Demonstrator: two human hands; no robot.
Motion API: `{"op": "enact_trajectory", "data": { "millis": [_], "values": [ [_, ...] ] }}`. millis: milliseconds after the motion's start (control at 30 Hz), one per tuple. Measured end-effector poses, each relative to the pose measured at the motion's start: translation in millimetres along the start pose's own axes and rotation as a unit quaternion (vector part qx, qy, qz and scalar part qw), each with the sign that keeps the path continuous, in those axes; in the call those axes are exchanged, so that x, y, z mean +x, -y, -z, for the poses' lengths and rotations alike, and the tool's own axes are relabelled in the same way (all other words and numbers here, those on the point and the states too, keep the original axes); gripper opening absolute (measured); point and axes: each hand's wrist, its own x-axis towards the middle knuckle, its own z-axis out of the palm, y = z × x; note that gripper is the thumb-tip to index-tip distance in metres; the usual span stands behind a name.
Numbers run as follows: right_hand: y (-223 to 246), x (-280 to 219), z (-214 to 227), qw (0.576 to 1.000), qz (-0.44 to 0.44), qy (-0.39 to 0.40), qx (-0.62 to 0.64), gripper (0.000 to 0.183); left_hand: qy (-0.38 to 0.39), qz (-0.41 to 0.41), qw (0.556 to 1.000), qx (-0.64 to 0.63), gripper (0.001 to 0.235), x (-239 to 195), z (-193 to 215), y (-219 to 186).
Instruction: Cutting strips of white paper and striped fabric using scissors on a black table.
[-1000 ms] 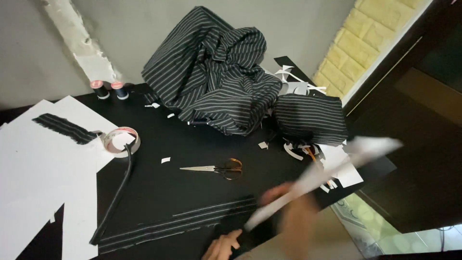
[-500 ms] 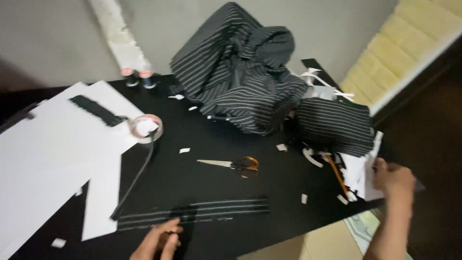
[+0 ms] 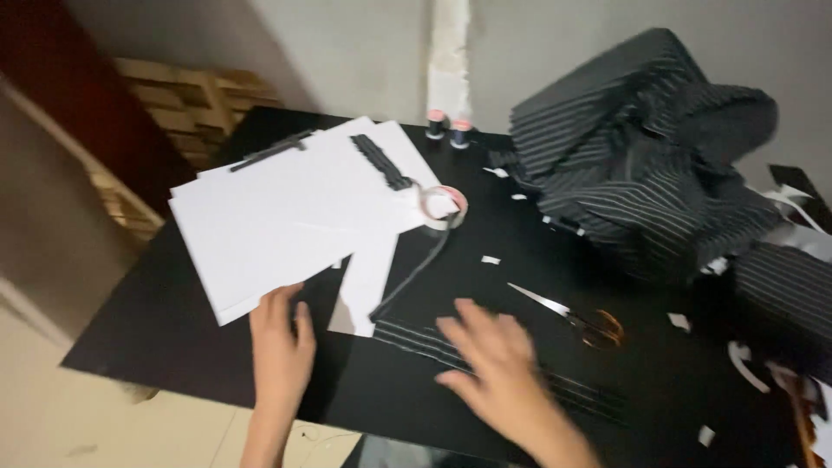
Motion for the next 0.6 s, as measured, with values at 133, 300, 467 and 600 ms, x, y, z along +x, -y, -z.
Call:
{"op": "enact_trajectory", "data": {
  "millis": [133,300,467,600],
  "values": [
    [55,69,-51,0.992,0.098,0.084,0.008,0.068,0.007,-0.013,0.998,0.057,0.034,6,0,35],
    [60,98,-84,0.985,0.084,0.142,-0.047,0.061,0.170,0.103,0.956,0.215,0.052,14,11,84],
    [50,76,-72,0.986,0.053,0.148,-0.046,0.054,0.147,0.069,0.965,0.204,0.050,10,26,96],
    [39,60,-68,0.996,-0.020,-0.054,-0.065,0.032,0.073,0.046,0.967,0.239,0.038,3,18,99]
  ]
}}
